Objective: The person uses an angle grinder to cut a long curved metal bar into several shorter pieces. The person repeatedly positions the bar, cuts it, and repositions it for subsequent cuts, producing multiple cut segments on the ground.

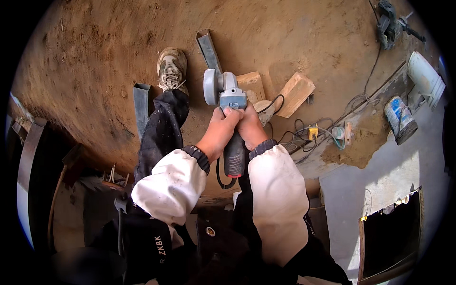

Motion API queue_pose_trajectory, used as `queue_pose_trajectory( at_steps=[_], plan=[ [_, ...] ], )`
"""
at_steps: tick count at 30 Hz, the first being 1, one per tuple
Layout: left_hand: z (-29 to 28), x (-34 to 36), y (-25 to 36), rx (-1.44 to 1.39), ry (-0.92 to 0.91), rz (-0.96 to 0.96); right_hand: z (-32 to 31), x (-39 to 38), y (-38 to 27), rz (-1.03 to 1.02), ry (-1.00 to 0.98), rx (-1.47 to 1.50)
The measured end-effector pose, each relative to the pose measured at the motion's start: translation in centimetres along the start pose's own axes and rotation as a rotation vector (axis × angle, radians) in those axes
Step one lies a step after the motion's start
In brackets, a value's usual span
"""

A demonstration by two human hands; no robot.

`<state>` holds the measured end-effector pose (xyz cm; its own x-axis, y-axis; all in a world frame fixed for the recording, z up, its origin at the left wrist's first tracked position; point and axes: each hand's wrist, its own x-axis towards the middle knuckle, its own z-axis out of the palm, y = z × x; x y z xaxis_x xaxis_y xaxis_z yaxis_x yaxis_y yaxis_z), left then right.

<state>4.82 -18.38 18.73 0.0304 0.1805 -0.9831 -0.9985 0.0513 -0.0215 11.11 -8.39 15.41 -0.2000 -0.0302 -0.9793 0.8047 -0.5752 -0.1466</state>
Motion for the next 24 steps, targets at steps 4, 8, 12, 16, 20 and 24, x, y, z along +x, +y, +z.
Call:
queue_pose_trajectory(
  at_steps=[4,8,12,16,20,24],
  plan=[
    [-0.2,-5.9,-2.0,0.205,-0.187,0.156,-1.6,-6.0,-0.1,-0.104,0.042,0.229],
    [-2.4,-9.3,-2.1,0.453,-0.162,0.539,-4.4,-9.9,-0.4,-0.189,0.195,0.203],
    [-3.2,-7.3,-1.7,0.628,0.017,0.536,-8.0,-10.1,-0.4,-0.413,0.424,0.083],
    [-1.0,-7.1,-0.8,0.836,-0.202,0.491,-12.6,-3.9,-3.0,-0.532,0.784,-0.406],
    [0.8,-6.4,-4.1,1.081,-0.411,0.448,-17.8,7.5,-7.5,-0.785,0.860,-0.714],
    [2.2,-6.2,-8.9,1.313,-0.589,0.375,-17.6,12.2,-10.6,-0.862,0.918,-0.728]
  ],
)
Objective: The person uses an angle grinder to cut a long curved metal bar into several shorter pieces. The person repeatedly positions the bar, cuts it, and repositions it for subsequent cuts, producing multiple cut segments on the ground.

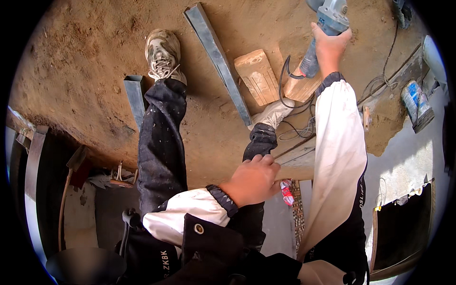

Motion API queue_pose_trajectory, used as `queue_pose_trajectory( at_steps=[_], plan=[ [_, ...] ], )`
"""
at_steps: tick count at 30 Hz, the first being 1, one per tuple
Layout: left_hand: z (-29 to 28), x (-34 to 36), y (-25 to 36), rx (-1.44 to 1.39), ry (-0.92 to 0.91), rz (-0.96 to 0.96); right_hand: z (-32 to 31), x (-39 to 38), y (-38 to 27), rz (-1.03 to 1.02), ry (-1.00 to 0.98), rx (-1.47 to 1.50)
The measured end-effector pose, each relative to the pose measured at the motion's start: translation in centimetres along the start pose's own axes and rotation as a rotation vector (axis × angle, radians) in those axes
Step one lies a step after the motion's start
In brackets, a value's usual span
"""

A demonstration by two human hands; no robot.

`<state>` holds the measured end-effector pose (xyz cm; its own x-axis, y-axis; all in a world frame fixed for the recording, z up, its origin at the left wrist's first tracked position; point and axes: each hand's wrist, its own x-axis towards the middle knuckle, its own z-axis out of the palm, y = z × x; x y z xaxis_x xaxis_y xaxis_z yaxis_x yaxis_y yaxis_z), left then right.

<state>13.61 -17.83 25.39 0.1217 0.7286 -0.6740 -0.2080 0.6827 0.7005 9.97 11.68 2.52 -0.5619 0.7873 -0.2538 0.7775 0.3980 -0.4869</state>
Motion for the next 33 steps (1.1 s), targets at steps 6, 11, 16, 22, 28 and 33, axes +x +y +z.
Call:
queue_pose_trajectory(
  at_steps=[6,11,16,22,28,33],
  plan=[
    [1.3,-0.2,-1.1,0.058,-0.089,-0.002,8.1,-1.2,2.2,-0.077,0.092,0.138],
    [1.3,1.1,-2.9,0.116,-0.125,-0.053,10.9,-1.9,1.9,0.091,0.098,0.055],
    [2.4,1.8,-3.4,0.155,-0.232,-0.062,9.9,-1.7,4.6,-0.073,0.032,0.029],
    [2.4,2.4,-2.2,0.191,-0.344,-0.061,7.7,-1.5,4.1,0.078,-0.152,0.044],
    [2.4,2.4,-2.5,0.242,-0.381,-0.075,4.2,-7.3,4.0,-0.121,-0.113,0.193],
    [2.1,2.4,-2.6,0.183,-0.545,-0.120,2.4,-23.9,6.1,-0.015,-0.628,0.030]
  ],
)
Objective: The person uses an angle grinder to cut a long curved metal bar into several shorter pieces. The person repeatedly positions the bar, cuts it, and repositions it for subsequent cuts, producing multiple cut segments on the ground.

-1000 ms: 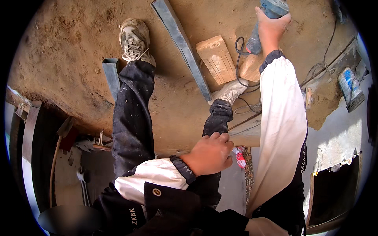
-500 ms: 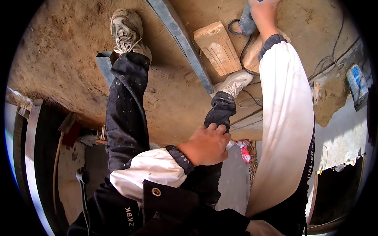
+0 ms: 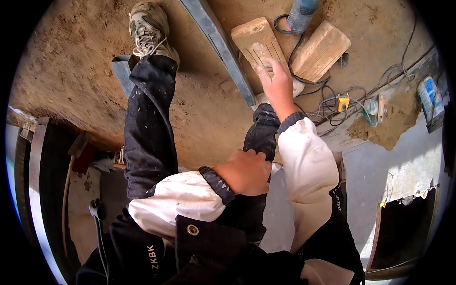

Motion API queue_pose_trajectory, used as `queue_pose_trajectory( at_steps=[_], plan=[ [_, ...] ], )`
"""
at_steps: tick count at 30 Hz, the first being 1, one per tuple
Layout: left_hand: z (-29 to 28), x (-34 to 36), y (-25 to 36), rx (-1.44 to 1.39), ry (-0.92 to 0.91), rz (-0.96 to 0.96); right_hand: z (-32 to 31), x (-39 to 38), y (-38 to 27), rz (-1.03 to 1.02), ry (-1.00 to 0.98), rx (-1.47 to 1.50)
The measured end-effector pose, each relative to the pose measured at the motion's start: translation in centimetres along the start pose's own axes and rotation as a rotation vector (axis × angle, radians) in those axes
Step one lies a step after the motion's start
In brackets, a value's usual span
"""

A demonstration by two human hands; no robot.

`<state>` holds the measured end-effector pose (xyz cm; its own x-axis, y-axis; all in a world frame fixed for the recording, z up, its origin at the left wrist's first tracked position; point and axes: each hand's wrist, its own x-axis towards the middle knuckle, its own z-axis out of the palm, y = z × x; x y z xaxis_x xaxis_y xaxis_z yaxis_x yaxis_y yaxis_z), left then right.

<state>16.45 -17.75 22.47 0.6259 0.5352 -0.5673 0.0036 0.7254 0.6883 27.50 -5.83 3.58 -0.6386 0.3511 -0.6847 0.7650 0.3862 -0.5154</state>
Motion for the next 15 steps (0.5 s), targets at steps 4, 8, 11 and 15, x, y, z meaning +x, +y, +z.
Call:
queue_pose_trajectory(
  at_steps=[4,8,11,15],
  plan=[
    [0.0,0.1,-0.3,-0.010,0.011,0.046,6.8,-8.0,2.2,0.183,-0.127,-0.333],
    [-0.1,0.3,0.0,-0.017,0.054,0.042,10.7,-7.7,2.5,0.182,0.037,-0.403],
    [0.3,0.7,0.0,0.002,0.087,0.033,11.9,-6.9,3.3,0.219,-0.019,-0.443],
    [0.8,0.9,-0.1,0.021,0.104,0.047,11.6,-7.8,2.7,0.238,0.027,-0.427]
  ],
)
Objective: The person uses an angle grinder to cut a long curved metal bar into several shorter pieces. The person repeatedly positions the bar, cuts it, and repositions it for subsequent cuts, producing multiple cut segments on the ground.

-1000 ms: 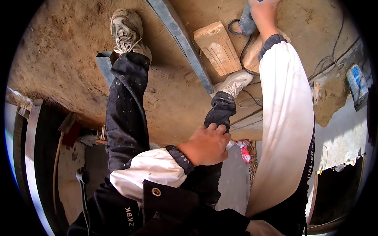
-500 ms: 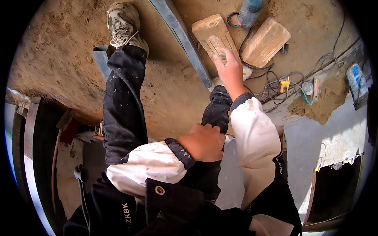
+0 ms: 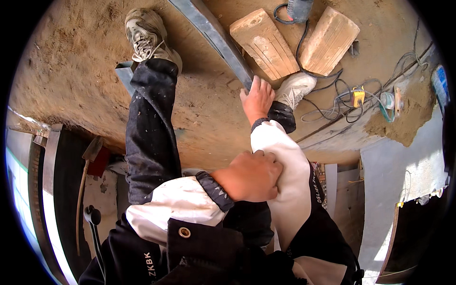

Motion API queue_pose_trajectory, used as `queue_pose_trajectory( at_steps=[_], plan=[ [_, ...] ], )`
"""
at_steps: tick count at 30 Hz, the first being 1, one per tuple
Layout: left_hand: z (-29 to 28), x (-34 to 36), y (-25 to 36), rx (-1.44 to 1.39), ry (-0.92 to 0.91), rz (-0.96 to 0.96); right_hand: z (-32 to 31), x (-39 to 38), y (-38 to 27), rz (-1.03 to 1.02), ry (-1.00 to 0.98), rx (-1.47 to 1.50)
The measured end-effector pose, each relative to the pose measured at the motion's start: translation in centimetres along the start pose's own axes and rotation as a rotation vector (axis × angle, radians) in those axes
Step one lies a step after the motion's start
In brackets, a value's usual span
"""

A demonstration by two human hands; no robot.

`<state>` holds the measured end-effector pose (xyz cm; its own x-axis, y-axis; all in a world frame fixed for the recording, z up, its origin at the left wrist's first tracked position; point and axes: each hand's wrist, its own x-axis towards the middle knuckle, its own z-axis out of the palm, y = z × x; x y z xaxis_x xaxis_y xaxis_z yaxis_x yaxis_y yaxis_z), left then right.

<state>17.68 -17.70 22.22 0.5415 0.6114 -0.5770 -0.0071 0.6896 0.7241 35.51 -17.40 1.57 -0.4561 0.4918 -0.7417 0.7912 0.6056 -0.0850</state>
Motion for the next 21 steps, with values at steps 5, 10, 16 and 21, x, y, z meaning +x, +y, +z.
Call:
queue_pose_trajectory(
  at_steps=[5,10,16,21],
  plan=[
    [-0.1,0.0,0.2,0.037,-0.041,0.003,-0.5,-2.5,0.9,0.019,-0.058,0.009],
    [0.5,0.3,0.0,0.075,-0.024,-0.021,1.7,-1.2,1.6,0.009,-0.017,-0.067],
    [0.1,0.7,0.2,0.110,-0.057,-0.053,2.6,-0.6,2.4,0.023,-0.036,0.004],
    [-0.1,1.2,0.3,0.096,-0.114,-0.088,0.6,-3.0,1.9,-0.010,-0.071,0.079]
  ],
)
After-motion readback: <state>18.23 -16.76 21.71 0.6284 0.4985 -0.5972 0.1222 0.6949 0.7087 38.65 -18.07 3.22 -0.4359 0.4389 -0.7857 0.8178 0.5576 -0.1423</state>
